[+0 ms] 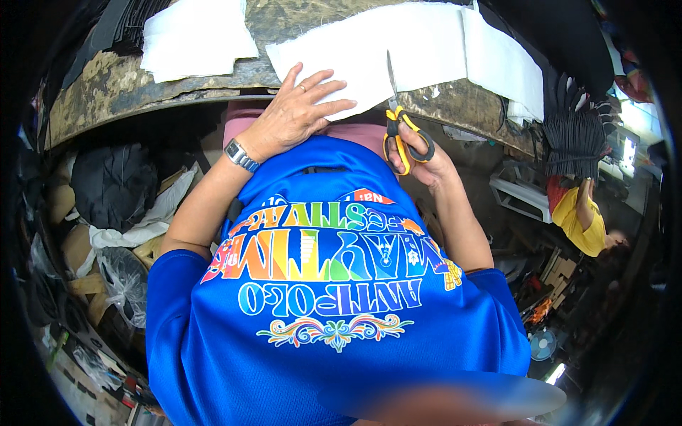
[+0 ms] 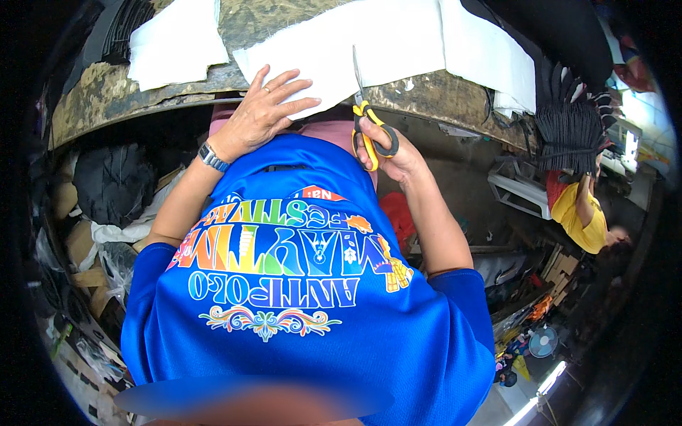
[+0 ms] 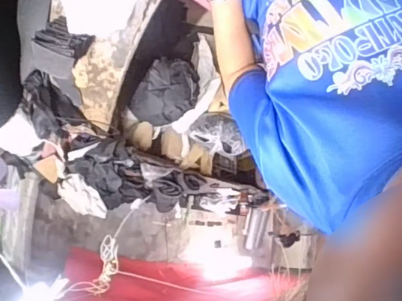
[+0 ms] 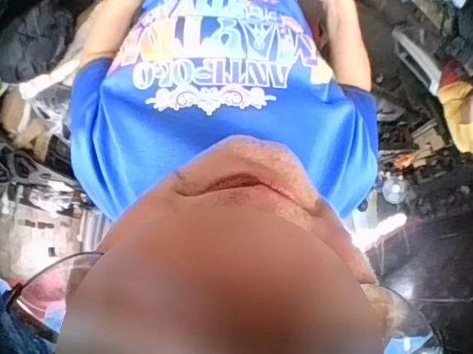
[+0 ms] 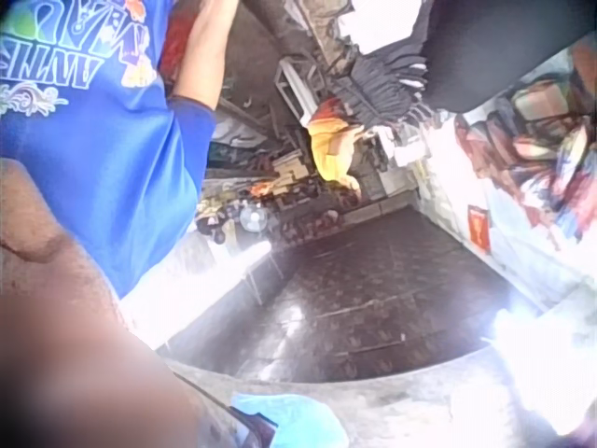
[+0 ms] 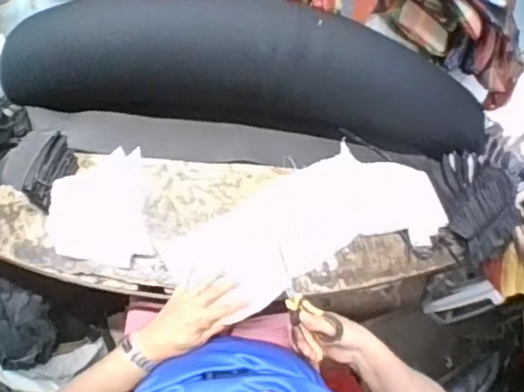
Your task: The person uses yellow-handled scissors to cut white fabric pieces on a worktable. They repeatedly trim and separate sections, stacking the cut pieces to the side. The camera is head-mounted and shows the hands and work surface throughout.
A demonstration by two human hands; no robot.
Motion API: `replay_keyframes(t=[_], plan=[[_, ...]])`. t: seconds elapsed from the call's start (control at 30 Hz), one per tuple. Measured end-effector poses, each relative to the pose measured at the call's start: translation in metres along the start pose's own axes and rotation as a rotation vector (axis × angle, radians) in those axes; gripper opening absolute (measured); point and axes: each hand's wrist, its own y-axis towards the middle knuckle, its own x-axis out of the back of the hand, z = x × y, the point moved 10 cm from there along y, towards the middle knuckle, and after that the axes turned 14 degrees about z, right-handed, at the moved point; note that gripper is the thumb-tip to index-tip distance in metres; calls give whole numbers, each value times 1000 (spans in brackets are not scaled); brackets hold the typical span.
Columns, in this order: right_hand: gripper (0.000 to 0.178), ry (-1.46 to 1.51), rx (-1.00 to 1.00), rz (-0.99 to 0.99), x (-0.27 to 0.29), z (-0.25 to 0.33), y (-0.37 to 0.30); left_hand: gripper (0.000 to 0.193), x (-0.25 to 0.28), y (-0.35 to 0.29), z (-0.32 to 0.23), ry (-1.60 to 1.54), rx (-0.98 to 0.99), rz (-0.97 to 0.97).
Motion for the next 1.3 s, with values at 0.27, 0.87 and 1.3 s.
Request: replay_keyframes(t=[0.27,0.87,1.3], plan=[[48,-31,-47,-20,2,-4,-4,54,2,-2,0,-9,-10,-26],[49,100,-51,189,-19,6,9,36,15,-12,14,-338,2,-114],[45,190,-134,263,-21,-4,-9,30,19,-17,32,-660,70,-233]])
